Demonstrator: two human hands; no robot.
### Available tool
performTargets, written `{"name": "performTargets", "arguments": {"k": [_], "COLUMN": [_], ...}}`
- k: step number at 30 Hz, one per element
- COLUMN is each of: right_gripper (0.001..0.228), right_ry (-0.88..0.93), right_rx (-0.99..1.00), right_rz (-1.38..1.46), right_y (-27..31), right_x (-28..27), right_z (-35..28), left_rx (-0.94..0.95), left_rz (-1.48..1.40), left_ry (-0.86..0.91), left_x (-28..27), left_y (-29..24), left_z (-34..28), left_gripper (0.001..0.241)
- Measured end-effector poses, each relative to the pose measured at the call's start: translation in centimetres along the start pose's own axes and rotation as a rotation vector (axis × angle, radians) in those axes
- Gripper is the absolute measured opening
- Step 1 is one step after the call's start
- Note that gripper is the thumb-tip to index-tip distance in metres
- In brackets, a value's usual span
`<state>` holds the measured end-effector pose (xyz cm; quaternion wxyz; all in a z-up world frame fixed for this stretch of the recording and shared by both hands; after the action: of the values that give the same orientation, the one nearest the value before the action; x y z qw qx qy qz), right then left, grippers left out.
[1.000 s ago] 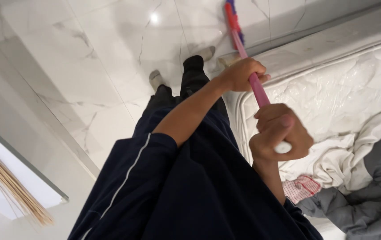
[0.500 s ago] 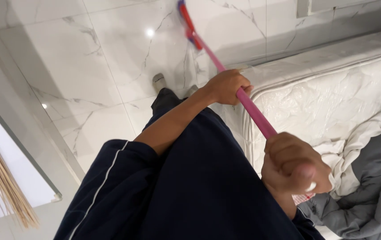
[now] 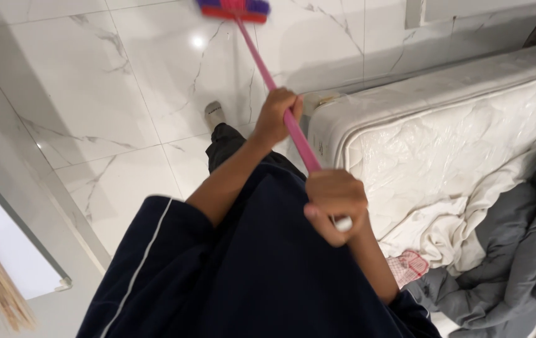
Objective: The person sweeps a tiled floor in a bedroom using a pink broom. They move around furniture, including a bed and a chair, to clean the entire visible floor area.
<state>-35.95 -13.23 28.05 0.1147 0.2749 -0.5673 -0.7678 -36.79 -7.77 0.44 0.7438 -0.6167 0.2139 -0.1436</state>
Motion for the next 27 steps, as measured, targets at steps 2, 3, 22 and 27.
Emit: {"name": "performTargets", "arguments": {"k": [2,3,22,27], "right_gripper": [0.039,0.039,0.04,0.033], "right_ry": [0.06,0.108,0.554,0.578], "right_rx": [-0.005,-0.008,-0.181,-0.163], "right_rz": [0.044,0.087,0.155,0.142], "right_y": [1.6,2.4,-1.3,-3.0], "right_x": [0.2,0.6,2.3,-0.3], "right_z": [0.2,0.3,-2.5,-8.8], "left_rx": [-0.001,-0.001,-0.117,0.002], "left_rz": [0.007,0.015,0.279,0.284], "left_ry": [-0.031,-0.051,-0.468,-0.351], "left_x": [-0.3,-0.6,-4.6,0.2], "left_y": [-2.5,-3.9,-1.4,-5.2], "left_z": [-1.5,-2.5,-6.6,-6.4], "left_gripper": [0.036,0.035,0.033,0.034]}}
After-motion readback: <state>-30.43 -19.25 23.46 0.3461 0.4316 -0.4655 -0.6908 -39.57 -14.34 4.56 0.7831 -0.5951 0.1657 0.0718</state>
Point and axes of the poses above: each hand's wrist, its own z-axis towards the middle knuckle, its own x-axis out of the palm, y = z × x, the point moved 10 cm from there along z, towards the middle knuckle, and after that the axes turned 15 degrees about y, right-handed, at the moved point
